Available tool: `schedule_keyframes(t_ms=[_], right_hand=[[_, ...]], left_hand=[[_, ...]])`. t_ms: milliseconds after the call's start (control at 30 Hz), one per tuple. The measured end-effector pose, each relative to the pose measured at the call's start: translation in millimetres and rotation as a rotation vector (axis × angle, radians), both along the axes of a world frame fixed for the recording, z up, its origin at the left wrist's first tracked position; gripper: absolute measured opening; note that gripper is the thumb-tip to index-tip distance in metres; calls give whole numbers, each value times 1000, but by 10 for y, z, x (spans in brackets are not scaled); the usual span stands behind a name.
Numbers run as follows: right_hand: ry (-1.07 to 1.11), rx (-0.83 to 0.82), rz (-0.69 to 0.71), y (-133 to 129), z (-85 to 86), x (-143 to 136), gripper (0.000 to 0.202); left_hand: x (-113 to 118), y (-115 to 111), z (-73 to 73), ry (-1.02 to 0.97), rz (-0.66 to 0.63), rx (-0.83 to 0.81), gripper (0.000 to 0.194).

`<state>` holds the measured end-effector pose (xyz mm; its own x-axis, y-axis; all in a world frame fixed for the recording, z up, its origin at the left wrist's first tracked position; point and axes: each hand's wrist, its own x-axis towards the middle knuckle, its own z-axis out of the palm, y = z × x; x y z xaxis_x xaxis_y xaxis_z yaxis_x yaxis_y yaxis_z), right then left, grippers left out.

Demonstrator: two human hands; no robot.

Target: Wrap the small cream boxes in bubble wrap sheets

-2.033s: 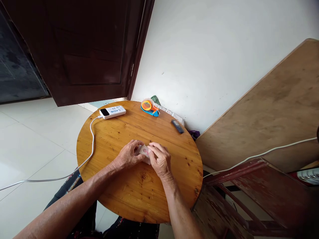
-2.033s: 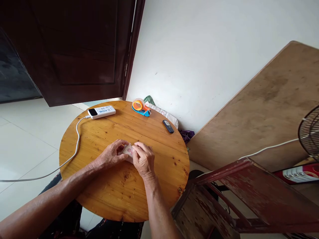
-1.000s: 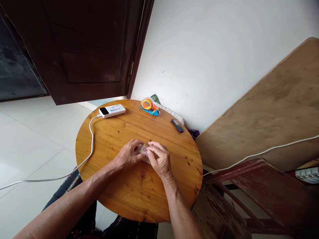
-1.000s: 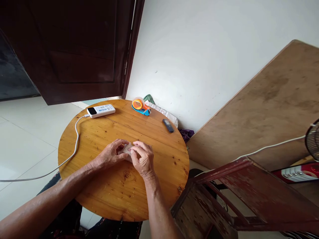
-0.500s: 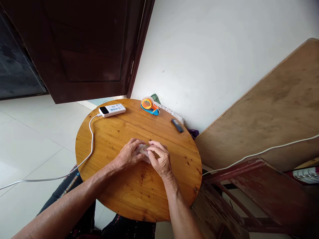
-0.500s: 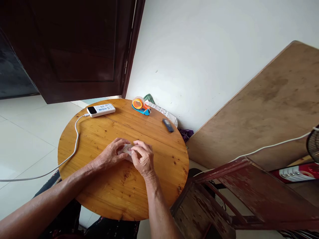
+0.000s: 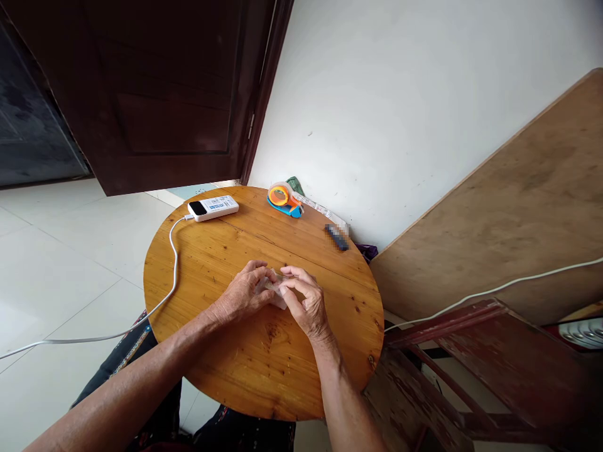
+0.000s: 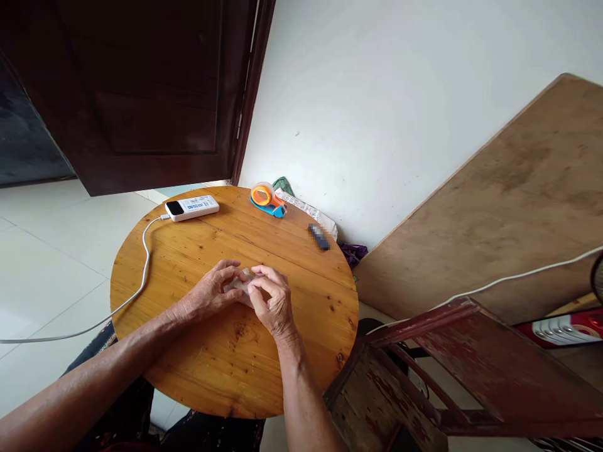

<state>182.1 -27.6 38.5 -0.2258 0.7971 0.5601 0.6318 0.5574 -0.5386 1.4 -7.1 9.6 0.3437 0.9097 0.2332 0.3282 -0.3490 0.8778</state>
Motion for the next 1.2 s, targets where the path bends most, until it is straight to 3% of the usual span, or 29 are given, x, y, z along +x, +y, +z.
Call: schedule_keyframes(t_ms=[867,1200], right_hand=[[108,-96,32,19,-4,12,12],[124,-118,37,26,-4,38,12]], left_hand=[[3,-15,7,-84,-3,-56,26],[-41,-7,126,-178,30,-145,40]])
